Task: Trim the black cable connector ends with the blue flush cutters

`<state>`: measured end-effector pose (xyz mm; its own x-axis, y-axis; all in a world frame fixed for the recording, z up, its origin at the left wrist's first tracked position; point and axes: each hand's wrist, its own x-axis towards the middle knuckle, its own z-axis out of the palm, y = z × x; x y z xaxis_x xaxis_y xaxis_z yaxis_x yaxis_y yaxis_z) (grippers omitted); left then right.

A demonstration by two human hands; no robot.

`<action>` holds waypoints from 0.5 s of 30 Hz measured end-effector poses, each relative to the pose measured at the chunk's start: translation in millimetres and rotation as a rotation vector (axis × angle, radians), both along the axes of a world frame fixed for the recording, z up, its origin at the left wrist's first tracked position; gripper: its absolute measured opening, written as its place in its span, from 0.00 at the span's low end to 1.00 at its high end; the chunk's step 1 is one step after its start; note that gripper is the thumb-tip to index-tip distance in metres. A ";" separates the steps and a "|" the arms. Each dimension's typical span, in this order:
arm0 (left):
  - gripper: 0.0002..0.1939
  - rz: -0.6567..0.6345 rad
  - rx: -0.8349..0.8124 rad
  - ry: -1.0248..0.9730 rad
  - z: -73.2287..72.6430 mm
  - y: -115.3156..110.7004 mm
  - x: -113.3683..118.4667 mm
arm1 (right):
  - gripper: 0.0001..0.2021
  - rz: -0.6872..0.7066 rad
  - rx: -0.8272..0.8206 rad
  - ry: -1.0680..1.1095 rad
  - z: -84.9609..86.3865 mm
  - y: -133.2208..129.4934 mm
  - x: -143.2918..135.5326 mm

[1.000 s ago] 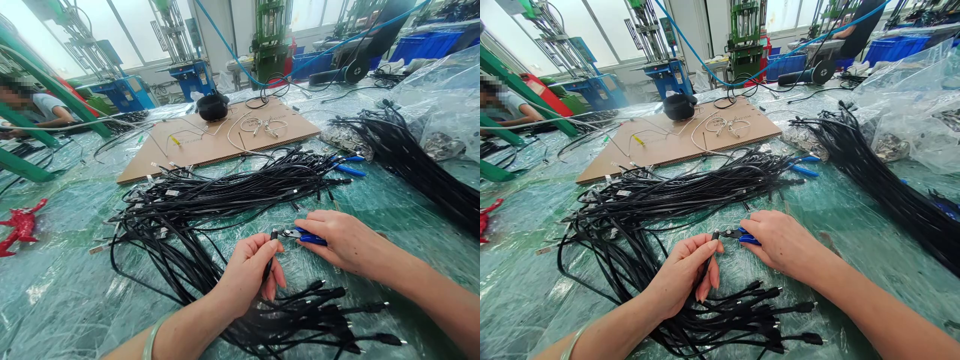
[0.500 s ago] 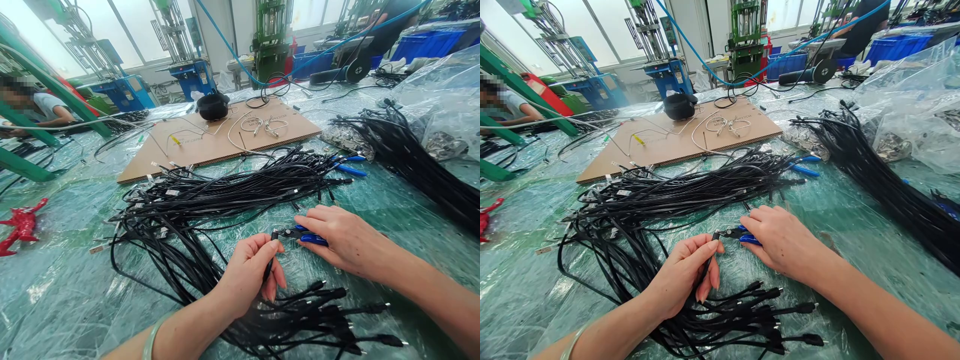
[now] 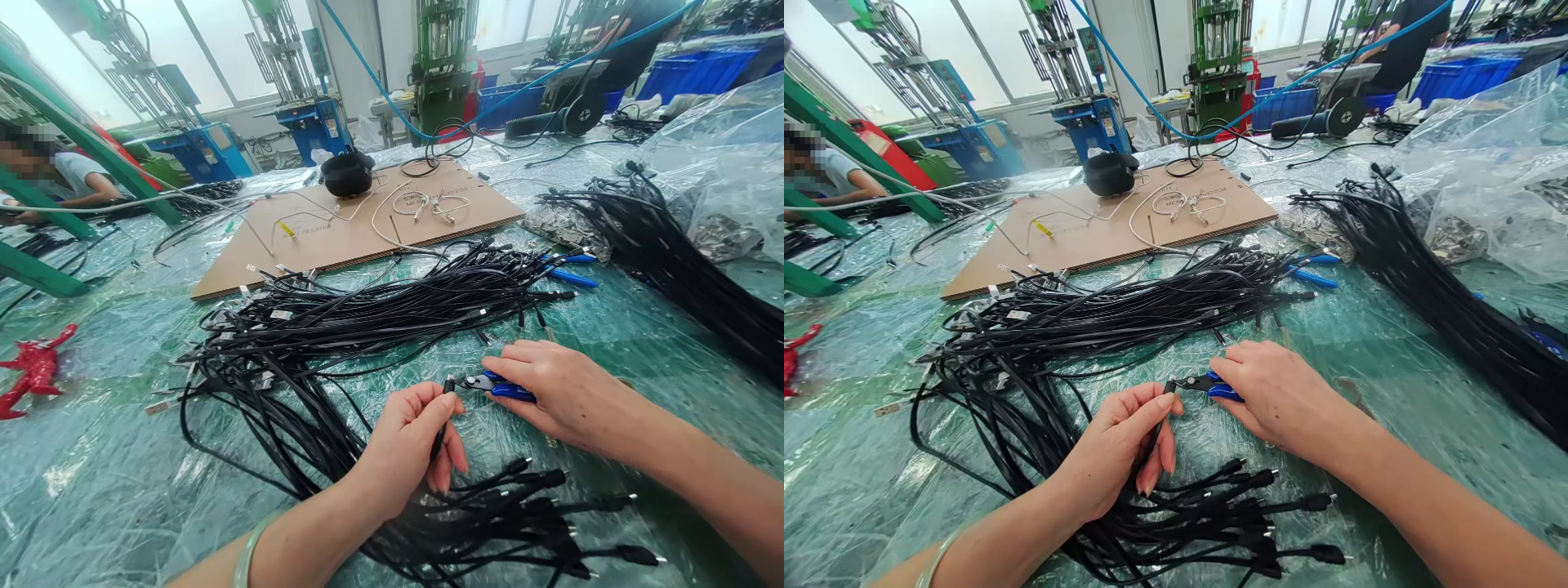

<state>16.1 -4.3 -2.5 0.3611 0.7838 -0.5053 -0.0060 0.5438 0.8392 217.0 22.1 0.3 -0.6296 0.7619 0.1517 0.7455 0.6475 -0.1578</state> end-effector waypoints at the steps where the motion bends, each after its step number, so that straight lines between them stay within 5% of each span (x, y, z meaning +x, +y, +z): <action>1: 0.12 -0.001 -0.002 -0.001 0.1 0.0 0.0 | 0.10 -0.003 -0.015 0.000 0.0 -0.2 0.1; 15: 0.12 -0.010 -0.004 -0.001 0.6 0.5 0.5 | 0.08 -0.008 0.020 0.005 5.8 -0.3 -2.1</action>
